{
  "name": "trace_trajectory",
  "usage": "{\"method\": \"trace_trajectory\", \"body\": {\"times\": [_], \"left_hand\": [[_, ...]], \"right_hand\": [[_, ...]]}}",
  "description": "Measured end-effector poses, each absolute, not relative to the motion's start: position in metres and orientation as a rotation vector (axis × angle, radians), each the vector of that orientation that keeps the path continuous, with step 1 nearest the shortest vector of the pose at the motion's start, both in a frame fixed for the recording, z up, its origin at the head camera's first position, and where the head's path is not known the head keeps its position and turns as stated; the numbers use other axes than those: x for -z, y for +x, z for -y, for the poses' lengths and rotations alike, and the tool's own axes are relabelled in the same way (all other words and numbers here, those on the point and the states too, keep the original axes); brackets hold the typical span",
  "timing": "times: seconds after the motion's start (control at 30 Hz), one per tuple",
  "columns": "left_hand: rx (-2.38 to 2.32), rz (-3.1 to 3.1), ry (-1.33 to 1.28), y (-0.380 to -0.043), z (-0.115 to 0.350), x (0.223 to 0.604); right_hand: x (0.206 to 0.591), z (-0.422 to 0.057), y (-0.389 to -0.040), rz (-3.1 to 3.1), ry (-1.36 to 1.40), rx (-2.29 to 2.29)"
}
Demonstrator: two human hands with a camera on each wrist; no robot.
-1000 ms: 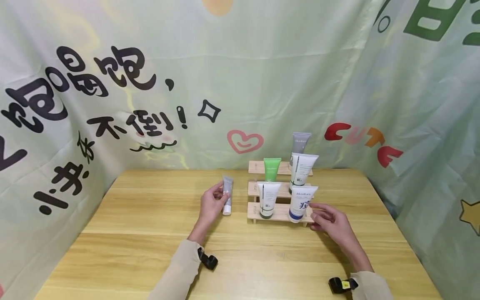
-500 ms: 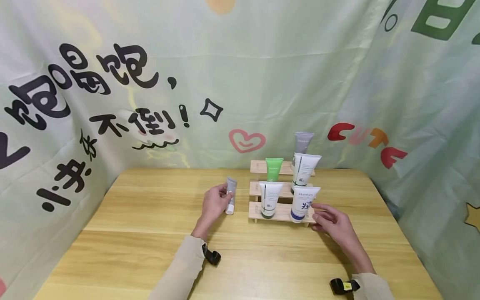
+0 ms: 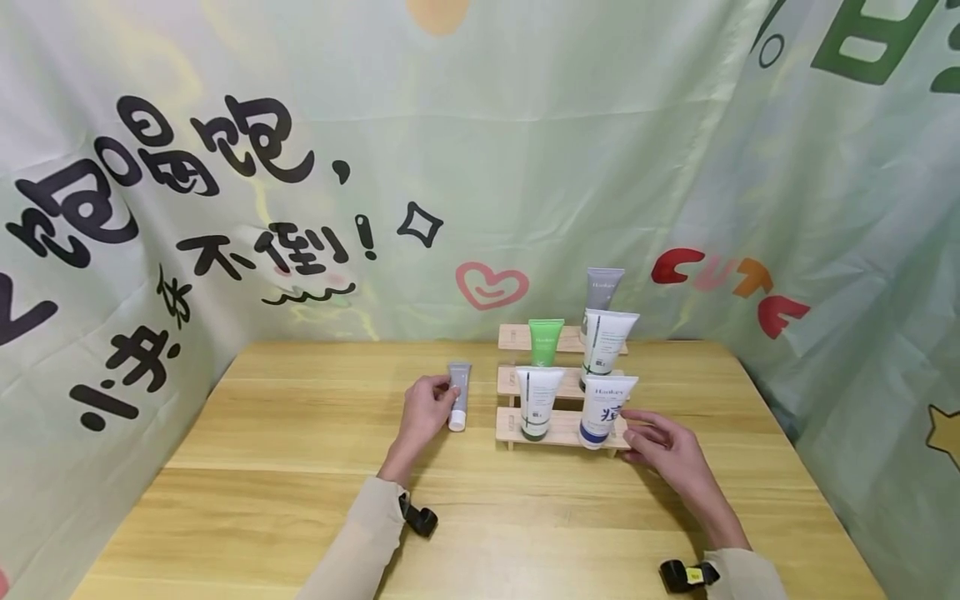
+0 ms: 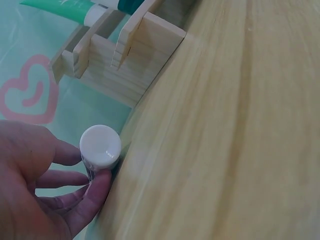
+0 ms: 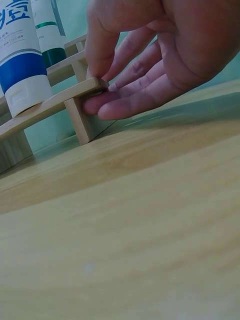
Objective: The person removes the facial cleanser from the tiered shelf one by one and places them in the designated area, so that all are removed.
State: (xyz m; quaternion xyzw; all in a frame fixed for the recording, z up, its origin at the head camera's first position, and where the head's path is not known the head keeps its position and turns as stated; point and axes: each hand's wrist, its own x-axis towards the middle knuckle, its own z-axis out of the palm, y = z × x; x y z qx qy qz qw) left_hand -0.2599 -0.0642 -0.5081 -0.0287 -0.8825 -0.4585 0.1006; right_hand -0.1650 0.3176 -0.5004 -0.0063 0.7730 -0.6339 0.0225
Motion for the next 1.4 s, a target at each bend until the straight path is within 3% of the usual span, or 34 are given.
{"method": "trace_trajectory", "body": {"times": [0.6,1.4], "left_hand": [[1.415,2.560,-0.090,-0.249,0.071,0.499],[1.758,2.241,-0.484,-0.233,0.051,0.426]], "right_hand": [[0.505,-0.316,-0.164,-2.353,-0.046,2.009],[0.501,-0.319,-0.163,-2.324,-0.005,2.011]]}}
